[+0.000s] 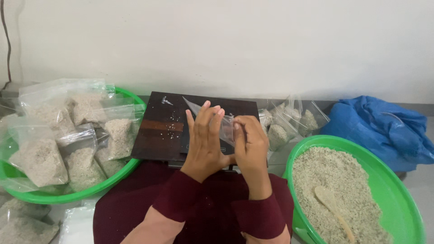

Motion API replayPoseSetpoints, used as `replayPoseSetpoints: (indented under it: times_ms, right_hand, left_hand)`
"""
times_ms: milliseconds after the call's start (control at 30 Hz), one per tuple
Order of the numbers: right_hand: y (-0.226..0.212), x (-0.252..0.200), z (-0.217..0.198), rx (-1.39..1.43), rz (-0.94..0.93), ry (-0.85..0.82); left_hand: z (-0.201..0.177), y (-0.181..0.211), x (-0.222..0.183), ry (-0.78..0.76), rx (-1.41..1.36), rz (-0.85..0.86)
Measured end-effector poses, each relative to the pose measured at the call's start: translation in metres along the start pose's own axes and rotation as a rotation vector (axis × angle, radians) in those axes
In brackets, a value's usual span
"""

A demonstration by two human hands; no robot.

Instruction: The person fills plastic bags with a white granular substance from a green basin using a scoop, weighs the bags on a digital scale, and seals them by hand before placing them into another basin.

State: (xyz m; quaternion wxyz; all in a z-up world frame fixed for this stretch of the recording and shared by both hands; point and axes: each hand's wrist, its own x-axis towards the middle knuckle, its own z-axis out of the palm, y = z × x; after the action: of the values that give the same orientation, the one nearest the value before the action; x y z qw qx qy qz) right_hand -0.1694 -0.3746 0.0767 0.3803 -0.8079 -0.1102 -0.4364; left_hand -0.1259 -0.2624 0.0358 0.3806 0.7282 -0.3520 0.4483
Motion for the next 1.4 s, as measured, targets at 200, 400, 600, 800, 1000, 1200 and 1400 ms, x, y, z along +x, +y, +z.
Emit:
replayPoseSetpoints:
  times_ms: [200, 400, 600, 800, 1000, 1200, 1400]
  right_hand:
    - [0.005, 0.008, 0.006, 0.069, 0.014, 0.096]
    - [-0.004, 0.011, 0.021, 0.211, 0.097, 0.207]
    - [-0.003, 0.007, 0.019, 0.264, 0.153, 0.195]
    - [0.02, -0.008, 0.008, 0.4, 0.266, 0.031]
    - [0.01, 0.005, -0.001, 0.26, 0.407, -0.288]
    - [-0.004, 0.006, -0.009, 0.375, 0.442, -0.332]
    - [0.02, 0.003, -0.008, 0.185, 0.39, -0.162]
  left_hand:
    - [0.017, -0.002, -0.004, 0.113, 0.046, 0.037]
    - [0.022, -0.01, -0.005, 0.164, 0.166, 0.054]
    - [0.025, -0.019, -0.015, 0.159, 0.129, 0.03]
    - [0.015, -0.028, -0.016, 0.188, 0.035, 0.027]
    - [0.01, -0.02, -0.016, 0.047, -0.061, 0.092]
    - [0.008, -0.035, -0.008, 0.076, 0.019, 0.157]
    - [0.018, -0.04, -0.022, 0.062, 0.1, 0.121]
